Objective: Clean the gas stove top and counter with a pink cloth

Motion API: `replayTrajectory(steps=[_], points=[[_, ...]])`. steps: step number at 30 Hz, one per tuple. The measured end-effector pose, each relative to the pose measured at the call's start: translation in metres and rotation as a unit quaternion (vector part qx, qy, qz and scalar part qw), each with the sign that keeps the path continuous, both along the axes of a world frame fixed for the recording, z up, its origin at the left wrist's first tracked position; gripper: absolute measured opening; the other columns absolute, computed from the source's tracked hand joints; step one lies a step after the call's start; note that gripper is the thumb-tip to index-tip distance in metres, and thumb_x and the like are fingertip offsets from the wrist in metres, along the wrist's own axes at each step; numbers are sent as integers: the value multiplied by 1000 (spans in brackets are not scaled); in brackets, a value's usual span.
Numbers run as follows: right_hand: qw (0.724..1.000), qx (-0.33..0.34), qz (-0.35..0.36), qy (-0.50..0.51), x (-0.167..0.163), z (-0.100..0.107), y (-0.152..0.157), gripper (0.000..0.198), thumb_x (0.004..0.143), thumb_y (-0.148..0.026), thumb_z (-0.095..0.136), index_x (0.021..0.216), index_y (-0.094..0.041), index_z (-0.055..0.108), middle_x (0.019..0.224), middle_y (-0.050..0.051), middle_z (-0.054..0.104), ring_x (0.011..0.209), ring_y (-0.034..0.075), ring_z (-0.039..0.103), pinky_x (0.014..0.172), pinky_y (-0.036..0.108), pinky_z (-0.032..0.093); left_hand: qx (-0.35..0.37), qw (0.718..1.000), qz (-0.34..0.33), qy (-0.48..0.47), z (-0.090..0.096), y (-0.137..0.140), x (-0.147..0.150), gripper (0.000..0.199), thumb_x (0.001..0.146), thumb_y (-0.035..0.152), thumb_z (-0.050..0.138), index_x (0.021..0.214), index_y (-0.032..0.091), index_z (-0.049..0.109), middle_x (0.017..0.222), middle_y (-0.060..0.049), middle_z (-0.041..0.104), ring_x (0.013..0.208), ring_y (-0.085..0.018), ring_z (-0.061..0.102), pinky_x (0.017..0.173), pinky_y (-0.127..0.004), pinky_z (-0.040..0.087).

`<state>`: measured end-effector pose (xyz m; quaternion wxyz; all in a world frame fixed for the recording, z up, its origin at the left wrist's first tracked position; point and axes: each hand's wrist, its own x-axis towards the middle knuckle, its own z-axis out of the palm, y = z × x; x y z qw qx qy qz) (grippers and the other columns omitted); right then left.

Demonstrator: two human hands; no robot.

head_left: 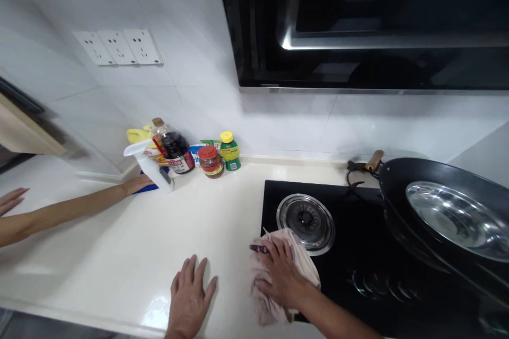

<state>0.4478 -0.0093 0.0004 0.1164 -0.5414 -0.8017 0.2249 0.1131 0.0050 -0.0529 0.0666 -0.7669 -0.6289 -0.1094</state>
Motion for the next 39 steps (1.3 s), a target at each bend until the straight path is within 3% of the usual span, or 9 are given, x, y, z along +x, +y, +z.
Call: replayTrajectory(steps=[5, 11, 15, 18, 22, 26, 32, 39], points=[[998, 61, 10, -16, -6, 2, 87, 63, 100, -58, 53, 153, -23, 50, 168, 14, 33, 156, 36, 19, 127, 61, 7, 1, 1000, 1, -3, -1, 0, -2, 57, 97, 54, 45, 140, 21, 64, 154, -17, 57, 147, -35, 46, 116, -55, 40], [998, 26, 18, -63, 22, 8, 185, 62, 99, -63, 55, 151, -29, 53, 163, 10, 40, 148, 31, 30, 125, 51, 16, 6, 1000, -4, 5, 3, -1, -3, 56, 97, 54, 48, 139, 22, 64, 152, -16, 59, 145, -34, 49, 113, -52, 43], [997, 5, -25, -79, 55, 2, 223, 71, 94, -73, 57, 152, -33, 52, 165, 9, 37, 150, 34, 28, 123, 52, 20, 23, 1000, -10, 18, 5, -2, -2, 55, 97, 53, 48, 138, 21, 65, 151, -16, 60, 143, -34, 51, 111, -51, 44], [993, 9, -84, -85, 81, -3, 235, 67, 95, -69, 56, 154, -37, 50, 166, 6, 37, 151, 31, 29, 123, 48, 20, 22, 999, -9, 22, 4, -2, -3, 55, 97, 54, 48, 138, 22, 65, 151, -16, 60, 142, -34, 51, 111, -51, 45], [974, 20, -206, -91, 116, -5, 239, 58, 100, -55, 56, 152, -30, 52, 160, 9, 41, 143, 30, 37, 119, 44, 26, 13, 1000, -3, 19, 4, -2, -3, 55, 96, 54, 48, 138, 22, 65, 151, -16, 60, 143, -33, 51, 112, -51, 44], [939, 25, -329, -99, 153, -5, 227, 50, 101, -46, 54, 146, -24, 57, 150, 14, 46, 131, 33, 43, 112, 46, 32, 3, 1000, -2, 8, 6, -2, -2, 55, 97, 53, 47, 139, 21, 64, 152, -16, 59, 145, -33, 49, 114, -51, 42], [871, 28, -477, -117, 185, -4, 183, 42, 104, -41, 47, 140, -22, 60, 148, 17, 45, 132, 36, 42, 108, 50, 33, -25, 999, 15, -15, 4, 1, 0, 58, 96, 56, 47, 139, 21, 64, 154, -17, 57, 148, -34, 45, 118, -53, 38], [796, 10, -588, -144, 191, -6, 117, 40, 106, -36, 39, 135, -20, 60, 147, 21, 45, 127, 37, 47, 99, 52, 39, -41, 999, 21, -23, 8, 3, 3, 61, 96, 56, 43, 141, 20, 61, 158, -17, 52, 151, -34, 40, 118, -53, 36]])
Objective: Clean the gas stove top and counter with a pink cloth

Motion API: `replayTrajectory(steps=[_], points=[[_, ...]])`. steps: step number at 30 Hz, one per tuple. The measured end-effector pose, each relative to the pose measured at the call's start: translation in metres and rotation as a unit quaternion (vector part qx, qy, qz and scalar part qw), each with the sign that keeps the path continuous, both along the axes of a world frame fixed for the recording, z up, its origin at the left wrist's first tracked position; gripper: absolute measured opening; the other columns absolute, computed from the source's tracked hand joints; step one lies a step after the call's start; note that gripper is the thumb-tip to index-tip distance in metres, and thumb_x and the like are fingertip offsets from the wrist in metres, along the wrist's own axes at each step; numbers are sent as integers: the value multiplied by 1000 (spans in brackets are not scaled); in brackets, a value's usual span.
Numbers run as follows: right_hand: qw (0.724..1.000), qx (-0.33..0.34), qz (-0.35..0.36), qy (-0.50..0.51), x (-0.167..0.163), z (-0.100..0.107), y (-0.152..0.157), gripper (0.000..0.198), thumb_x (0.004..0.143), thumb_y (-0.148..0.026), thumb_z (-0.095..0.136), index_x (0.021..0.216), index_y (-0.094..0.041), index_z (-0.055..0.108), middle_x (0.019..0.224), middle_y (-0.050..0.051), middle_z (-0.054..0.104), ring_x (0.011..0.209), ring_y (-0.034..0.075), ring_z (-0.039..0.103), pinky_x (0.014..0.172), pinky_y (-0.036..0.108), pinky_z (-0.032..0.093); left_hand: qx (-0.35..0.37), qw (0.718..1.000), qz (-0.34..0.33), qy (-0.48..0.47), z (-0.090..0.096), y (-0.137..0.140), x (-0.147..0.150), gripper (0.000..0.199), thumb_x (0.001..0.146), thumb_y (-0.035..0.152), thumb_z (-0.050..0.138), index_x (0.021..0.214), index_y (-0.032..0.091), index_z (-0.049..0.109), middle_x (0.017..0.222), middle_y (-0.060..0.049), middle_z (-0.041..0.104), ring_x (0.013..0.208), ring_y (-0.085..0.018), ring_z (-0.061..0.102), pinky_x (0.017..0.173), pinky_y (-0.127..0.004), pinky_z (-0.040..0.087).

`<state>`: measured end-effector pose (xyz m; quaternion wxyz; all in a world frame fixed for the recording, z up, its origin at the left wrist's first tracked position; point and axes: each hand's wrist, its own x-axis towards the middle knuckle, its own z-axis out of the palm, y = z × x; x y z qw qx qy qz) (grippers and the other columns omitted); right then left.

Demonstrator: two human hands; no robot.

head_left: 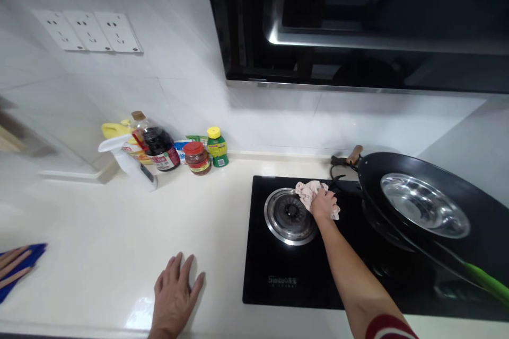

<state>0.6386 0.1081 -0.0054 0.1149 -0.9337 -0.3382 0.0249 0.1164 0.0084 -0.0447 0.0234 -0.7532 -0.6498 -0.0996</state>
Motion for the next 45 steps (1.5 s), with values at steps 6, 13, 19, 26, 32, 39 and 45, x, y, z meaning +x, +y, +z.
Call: replayTrajectory(steps=[6, 13, 19, 26, 32, 39, 45], points=[[999, -18, -38, -19, -27, -3, -63, 39, 105, -35, 39, 129, -16, 62, 139, 24, 52, 117, 38, 51, 93, 53, 42, -5, 1000, 2, 22, 4, 1, 5, 61, 96, 55, 41, 142, 19, 60, 156, -18, 53, 151, -34, 39, 120, -53, 34], [997, -29, 62, -35, -93, -2, -133, 30, 101, -29, 45, 117, -16, 67, 129, 20, 58, 117, 35, 53, 97, 48, 39, -7, 1000, 0, 27, 11, 0, 11, 60, 98, 51, 42, 143, 16, 59, 158, -20, 50, 150, -36, 38, 119, -54, 35], [972, -8, 234, 17, -168, 12, -137, 27, 99, -34, 53, 117, -20, 67, 131, 16, 60, 122, 35, 52, 105, 50, 35, -7, 1000, 6, 29, 9, 2, 10, 60, 98, 50, 41, 143, 16, 59, 158, -19, 50, 151, -35, 37, 119, -53, 34], [909, 39, 397, 121, -205, 23, -117, 33, 98, -43, 58, 123, -23, 65, 137, 13, 60, 133, 34, 47, 118, 52, 29, -13, 1000, 4, 9, 11, 3, 10, 63, 98, 52, 34, 143, 16, 58, 158, -20, 47, 151, -35, 35, 118, -54, 34], [937, 3, 336, 96, -152, 10, -178, 31, 92, -23, 64, 120, -37, 70, 158, 4, 50, 148, 37, 33, 121, 65, 19, -23, 1000, 4, -13, 16, 4, 10, 67, 97, 58, 28, 143, 17, 56, 157, -19, 47, 150, -35, 35, 117, -56, 35], [956, -115, 261, 71, -59, 37, -167, 48, 94, -12, 48, 131, -35, 67, 157, 7, 49, 134, 32, 48, 109, 47, 36, -42, 999, 8, -22, 17, 6, 9, 66, 95, 58, 30, 143, 19, 55, 158, -19, 45, 151, -35, 35, 117, -57, 35], [969, -119, 210, 53, 2, 42, -107, 51, 97, -15, 44, 143, -30, 59, 157, 10, 47, 130, 30, 50, 108, 42, 35, -38, 999, 8, -30, 2, 11, -1, 61, 93, 57, 40, 146, 29, 52, 156, -13, 49, 153, -34, 33, 118, -58, 34]])
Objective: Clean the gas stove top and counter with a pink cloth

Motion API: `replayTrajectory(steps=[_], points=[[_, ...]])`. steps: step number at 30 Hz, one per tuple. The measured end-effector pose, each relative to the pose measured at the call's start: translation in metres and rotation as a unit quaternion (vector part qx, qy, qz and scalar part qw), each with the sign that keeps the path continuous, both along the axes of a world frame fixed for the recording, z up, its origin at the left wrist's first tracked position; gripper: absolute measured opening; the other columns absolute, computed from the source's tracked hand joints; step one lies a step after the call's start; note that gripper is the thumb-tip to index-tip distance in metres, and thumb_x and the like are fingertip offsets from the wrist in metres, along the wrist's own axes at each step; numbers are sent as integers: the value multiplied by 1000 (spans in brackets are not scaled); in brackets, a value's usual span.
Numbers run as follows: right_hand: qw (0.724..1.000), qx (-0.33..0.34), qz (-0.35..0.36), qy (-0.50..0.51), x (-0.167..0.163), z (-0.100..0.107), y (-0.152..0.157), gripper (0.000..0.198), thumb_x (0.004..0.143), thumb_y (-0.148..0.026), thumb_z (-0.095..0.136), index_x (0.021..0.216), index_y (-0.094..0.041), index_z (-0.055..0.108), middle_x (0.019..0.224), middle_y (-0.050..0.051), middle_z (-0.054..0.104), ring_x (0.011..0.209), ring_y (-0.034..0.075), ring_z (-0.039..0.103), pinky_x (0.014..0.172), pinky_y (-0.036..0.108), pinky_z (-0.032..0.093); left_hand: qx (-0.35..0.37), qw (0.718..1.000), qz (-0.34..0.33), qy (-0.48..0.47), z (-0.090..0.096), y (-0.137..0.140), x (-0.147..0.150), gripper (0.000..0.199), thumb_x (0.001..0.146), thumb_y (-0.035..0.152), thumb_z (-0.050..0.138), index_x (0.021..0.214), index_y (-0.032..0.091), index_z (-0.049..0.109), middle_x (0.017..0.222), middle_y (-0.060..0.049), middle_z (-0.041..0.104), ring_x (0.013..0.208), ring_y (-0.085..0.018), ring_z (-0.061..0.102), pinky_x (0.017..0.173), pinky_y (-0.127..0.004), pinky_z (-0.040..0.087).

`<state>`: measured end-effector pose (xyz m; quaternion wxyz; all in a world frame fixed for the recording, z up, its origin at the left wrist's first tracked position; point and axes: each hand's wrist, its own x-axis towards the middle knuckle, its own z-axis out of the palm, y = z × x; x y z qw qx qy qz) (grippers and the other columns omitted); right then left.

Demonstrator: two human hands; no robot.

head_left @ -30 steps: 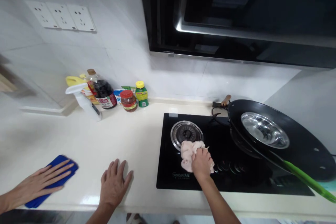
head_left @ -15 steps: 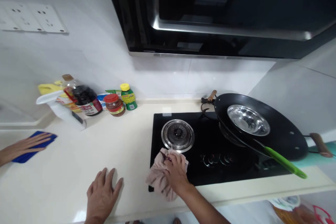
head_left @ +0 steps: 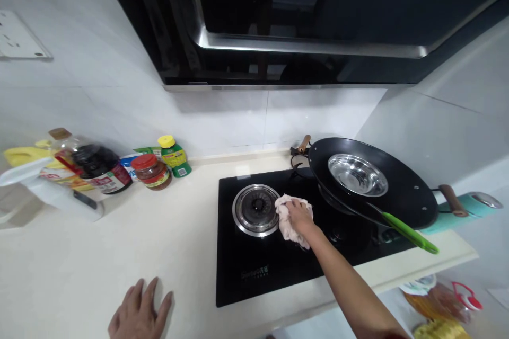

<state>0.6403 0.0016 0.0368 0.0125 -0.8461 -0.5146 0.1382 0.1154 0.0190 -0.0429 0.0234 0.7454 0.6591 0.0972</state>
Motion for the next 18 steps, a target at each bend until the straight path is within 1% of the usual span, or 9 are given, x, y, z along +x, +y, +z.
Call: replayTrajectory(steps=[2, 5, 8, 11, 14, 16, 18], points=[[1000, 7, -24, -17, 21, 0, 20, 51, 99, -16, 41, 145, -28, 57, 157, 12, 47, 132, 29, 49, 111, 43, 33, -13, 1000, -5, -1, -2, 1, -2, 60, 93, 56, 43, 147, 32, 51, 155, -12, 51, 154, -34, 31, 118, -60, 34], [997, 17, -59, -44, 51, 3, 43, 50, 101, -18, 40, 147, -31, 57, 159, 11, 44, 141, 30, 41, 116, 46, 26, -10, 1000, -7, 3, -2, 1, -2, 62, 96, 57, 36, 148, 27, 50, 159, -16, 45, 154, -35, 30, 118, -59, 34], [994, 9, -92, -57, 71, 4, 45, 48, 103, -23, 41, 148, -35, 56, 163, 10, 39, 147, 31, 35, 118, 48, 25, 14, 1000, -4, 2, 1, 0, 1, 66, 97, 58, 27, 147, 21, 51, 160, -18, 42, 153, -35, 32, 118, -59, 35], [992, -17, -117, -54, 71, 2, 24, 46, 107, -31, 37, 149, -35, 55, 161, 12, 41, 146, 33, 38, 116, 49, 28, 12, 1000, -7, 3, 4, -1, 4, 66, 97, 59, 25, 145, 22, 52, 158, -18, 44, 153, -35, 33, 118, -59, 35], [990, -39, -124, -48, 55, 1, -11, 47, 108, -45, 36, 148, -33, 56, 155, 15, 47, 141, 35, 45, 114, 54, 29, 3, 1000, -7, 6, 6, -1, 6, 64, 97, 57, 26, 145, 22, 51, 157, -18, 44, 153, -35, 32, 118, -60, 34], [990, -48, -123, -44, 42, 2, -32, 53, 107, -56, 36, 147, -31, 57, 151, 18, 50, 137, 37, 49, 112, 57, 31, -4, 1000, -7, 6, 7, -1, 6, 64, 97, 56, 26, 145, 21, 51, 158, -19, 43, 153, -36, 32, 118, -61, 34], [991, -52, -119, -38, 28, 5, -44, 60, 104, -63, 36, 148, -28, 56, 148, 20, 51, 132, 39, 53, 108, 58, 35, -7, 1000, -7, 6, 7, 1, 6, 66, 97, 58, 27, 145, 20, 51, 158, -20, 43, 153, -37, 31, 117, -61, 34]])
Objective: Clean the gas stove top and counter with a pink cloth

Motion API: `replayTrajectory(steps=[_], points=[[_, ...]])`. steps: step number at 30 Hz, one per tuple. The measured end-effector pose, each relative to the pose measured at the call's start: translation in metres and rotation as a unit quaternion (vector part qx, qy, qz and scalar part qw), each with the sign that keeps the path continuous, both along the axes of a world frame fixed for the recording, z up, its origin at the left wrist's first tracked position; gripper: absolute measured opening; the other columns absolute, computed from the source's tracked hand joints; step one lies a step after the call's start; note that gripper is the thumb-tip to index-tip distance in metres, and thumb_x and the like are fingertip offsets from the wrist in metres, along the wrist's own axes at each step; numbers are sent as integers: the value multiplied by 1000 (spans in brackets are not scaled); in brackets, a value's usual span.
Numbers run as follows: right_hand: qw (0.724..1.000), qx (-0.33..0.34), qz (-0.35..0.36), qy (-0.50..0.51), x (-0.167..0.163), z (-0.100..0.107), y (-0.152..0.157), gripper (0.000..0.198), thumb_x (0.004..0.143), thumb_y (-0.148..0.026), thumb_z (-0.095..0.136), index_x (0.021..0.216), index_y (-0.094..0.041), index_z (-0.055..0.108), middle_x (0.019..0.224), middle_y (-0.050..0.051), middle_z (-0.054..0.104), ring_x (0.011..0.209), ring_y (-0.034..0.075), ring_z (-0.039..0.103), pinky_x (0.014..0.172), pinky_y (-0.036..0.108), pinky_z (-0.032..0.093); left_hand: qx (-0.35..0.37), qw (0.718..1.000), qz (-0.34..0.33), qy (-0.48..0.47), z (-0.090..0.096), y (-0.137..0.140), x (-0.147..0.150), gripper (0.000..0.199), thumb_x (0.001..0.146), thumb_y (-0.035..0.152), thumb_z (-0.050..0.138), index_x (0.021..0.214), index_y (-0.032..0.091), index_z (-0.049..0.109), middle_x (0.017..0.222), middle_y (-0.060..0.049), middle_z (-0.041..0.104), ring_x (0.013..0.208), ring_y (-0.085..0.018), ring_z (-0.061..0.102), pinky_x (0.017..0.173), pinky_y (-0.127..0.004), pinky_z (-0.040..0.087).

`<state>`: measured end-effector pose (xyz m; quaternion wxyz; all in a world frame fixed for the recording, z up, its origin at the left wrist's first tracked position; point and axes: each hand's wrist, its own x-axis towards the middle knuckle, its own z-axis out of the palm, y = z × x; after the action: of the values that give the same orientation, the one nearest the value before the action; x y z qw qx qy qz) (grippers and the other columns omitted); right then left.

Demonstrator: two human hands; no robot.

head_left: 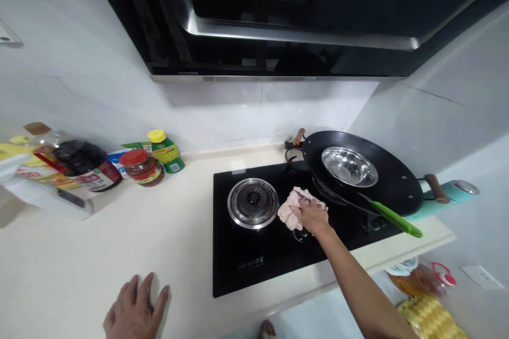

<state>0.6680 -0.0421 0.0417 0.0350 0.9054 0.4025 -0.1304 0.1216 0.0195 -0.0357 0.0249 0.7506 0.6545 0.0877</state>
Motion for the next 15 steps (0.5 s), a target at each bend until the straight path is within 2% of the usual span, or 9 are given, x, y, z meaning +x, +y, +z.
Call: replayTrajectory(steps=[3, 6, 9, 12, 15], points=[[1000, 6, 18, 12, -22, 7, 1, 66, 102, -67, 41, 152, -24, 51, 150, 22, 48, 131, 41, 53, 105, 57, 37, 7, 1000, 5, 0, -1, 2, -1, 65, 96, 57, 29, 145, 20, 51, 158, -19, 43, 153, -36, 31, 118, -61, 34], [998, 18, 54, 29, -53, 11, 10, 72, 96, -70, 52, 153, -25, 50, 153, 21, 46, 135, 42, 48, 109, 58, 33, 1, 1000, 0, 1, -1, 3, -1, 60, 95, 51, 34, 146, 23, 51, 154, -17, 48, 153, -34, 31, 117, -60, 34], [991, 59, 114, 42, -90, 8, 8, 72, 89, -69, 64, 146, -25, 56, 150, 20, 49, 137, 44, 44, 113, 61, 27, -8, 1000, -4, 2, 0, 4, 0, 58, 91, 48, 44, 145, 29, 52, 148, -13, 55, 153, -35, 30, 116, -61, 34], [977, 123, 166, 54, -117, 0, -12, 66, 83, -61, 72, 134, -20, 63, 142, 20, 54, 132, 43, 45, 116, 62, 25, -5, 1000, -10, -5, 1, 4, 0, 58, 89, 51, 48, 144, 32, 52, 147, -12, 57, 152, -37, 31, 116, -63, 34], [957, 184, 207, 89, -124, -12, -45, 54, 78, -42, 74, 126, -18, 65, 140, 17, 54, 132, 39, 45, 119, 56, 28, 2, 1000, -4, -15, 3, 5, -1, 61, 93, 55, 40, 147, 29, 48, 154, -15, 49, 152, -35, 33, 115, -62, 36]])
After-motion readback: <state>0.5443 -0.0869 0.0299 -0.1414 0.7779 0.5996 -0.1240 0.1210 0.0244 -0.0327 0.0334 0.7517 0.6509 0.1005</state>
